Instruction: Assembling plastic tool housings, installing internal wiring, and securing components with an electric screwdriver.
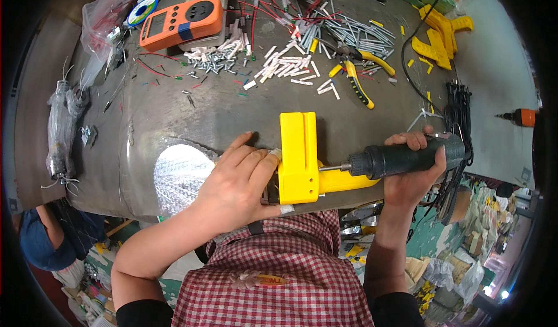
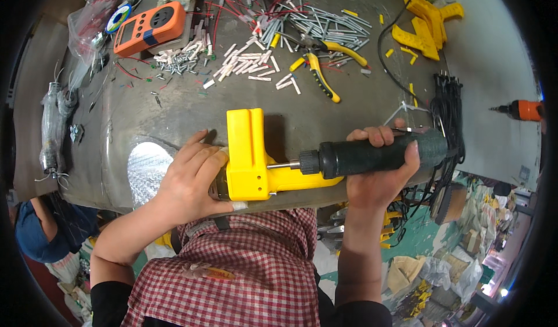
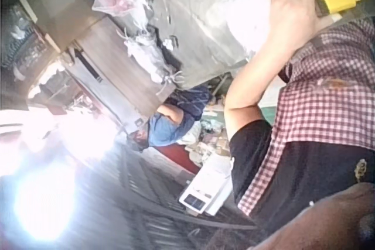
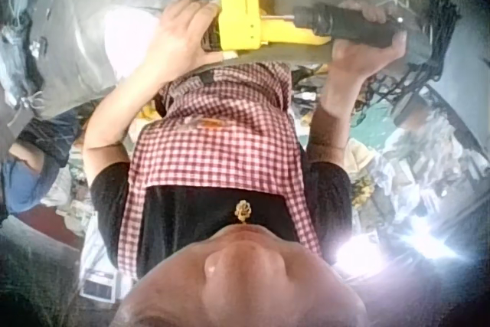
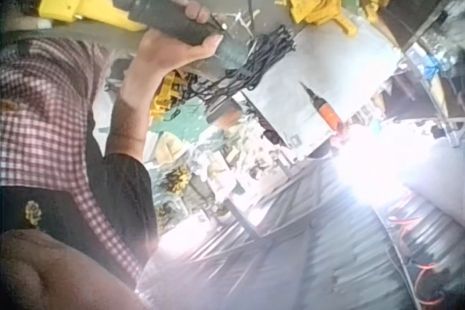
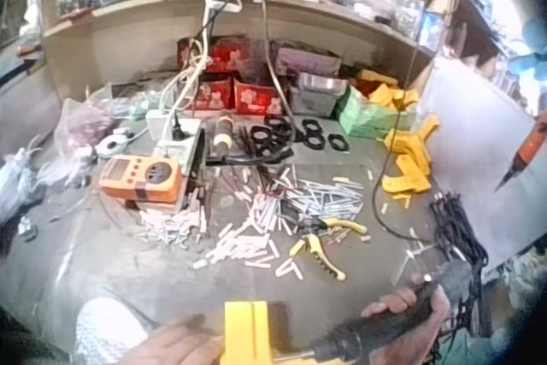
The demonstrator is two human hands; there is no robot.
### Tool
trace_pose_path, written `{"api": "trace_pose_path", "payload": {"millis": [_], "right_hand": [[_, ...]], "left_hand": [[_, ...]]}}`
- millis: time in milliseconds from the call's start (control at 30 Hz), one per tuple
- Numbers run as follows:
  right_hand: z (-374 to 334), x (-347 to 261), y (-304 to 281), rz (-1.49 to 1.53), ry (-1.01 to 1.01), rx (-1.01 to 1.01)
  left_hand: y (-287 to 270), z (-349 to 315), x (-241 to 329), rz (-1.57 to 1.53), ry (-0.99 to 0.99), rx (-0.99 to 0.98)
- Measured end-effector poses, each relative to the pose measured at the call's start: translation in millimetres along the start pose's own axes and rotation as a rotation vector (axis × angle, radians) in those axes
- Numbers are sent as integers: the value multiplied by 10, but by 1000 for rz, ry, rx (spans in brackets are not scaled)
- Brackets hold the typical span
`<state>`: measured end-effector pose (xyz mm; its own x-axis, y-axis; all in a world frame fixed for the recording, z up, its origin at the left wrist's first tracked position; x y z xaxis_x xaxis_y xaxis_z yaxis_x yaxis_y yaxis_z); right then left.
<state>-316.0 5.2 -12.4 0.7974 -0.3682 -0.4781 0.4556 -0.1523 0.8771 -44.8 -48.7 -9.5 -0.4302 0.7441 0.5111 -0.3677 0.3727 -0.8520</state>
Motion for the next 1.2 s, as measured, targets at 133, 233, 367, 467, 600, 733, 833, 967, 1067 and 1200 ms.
{"api": "trace_pose_path", "payload": {"millis": [133, 233, 367, 467, 600, 733, 833, 967, 1067, 1200], "right_hand": [[13, 39, 31, -53, -8, -19], [41, 61, 47, -47, -3, -19], [73, 79, 77, -44, 7, -36], [81, 88, 93, -54, 13, -24], [93, 107, 99, -52, 18, -14], [104, 99, 143, -123, 4, 14], [37, -24, 178, -180, -5, 11], [-77, -182, 128, -150, 11, -52], [-167, -137, 111, -115, 24, -61], [-272, 23, 145, -159, 73, 25]], "left_hand": [[-21, -20, -4, -4, 1, 11], [-27, -33, -29, -108, 10, 11], [-18, -38, -34, -125, 12, 26], [-29, -50, -38, -119, 15, 35], [-46, -55, -42, -98, 19, 32], [-32, -57, -53, -118, 13, 38], [-121, -40, -29, -62, -102, -120], [-206, -49, -76, -65, -102, -147], [-203, -50, -72, -119, -124, -199], [-177, -31, -43, -129, -179, -173]]}}
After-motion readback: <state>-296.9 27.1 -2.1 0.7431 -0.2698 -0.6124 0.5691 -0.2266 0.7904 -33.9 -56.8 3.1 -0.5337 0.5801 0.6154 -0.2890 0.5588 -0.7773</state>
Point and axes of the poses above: each hand's wrist, its own z-axis towards the middle knuckle, its own y-axis out of the palm, x = y × z, the point moved 1 cm from there along z, towards the middle knuckle, and after that the axes turned 11 degrees about -x, right-handed, at the moved point
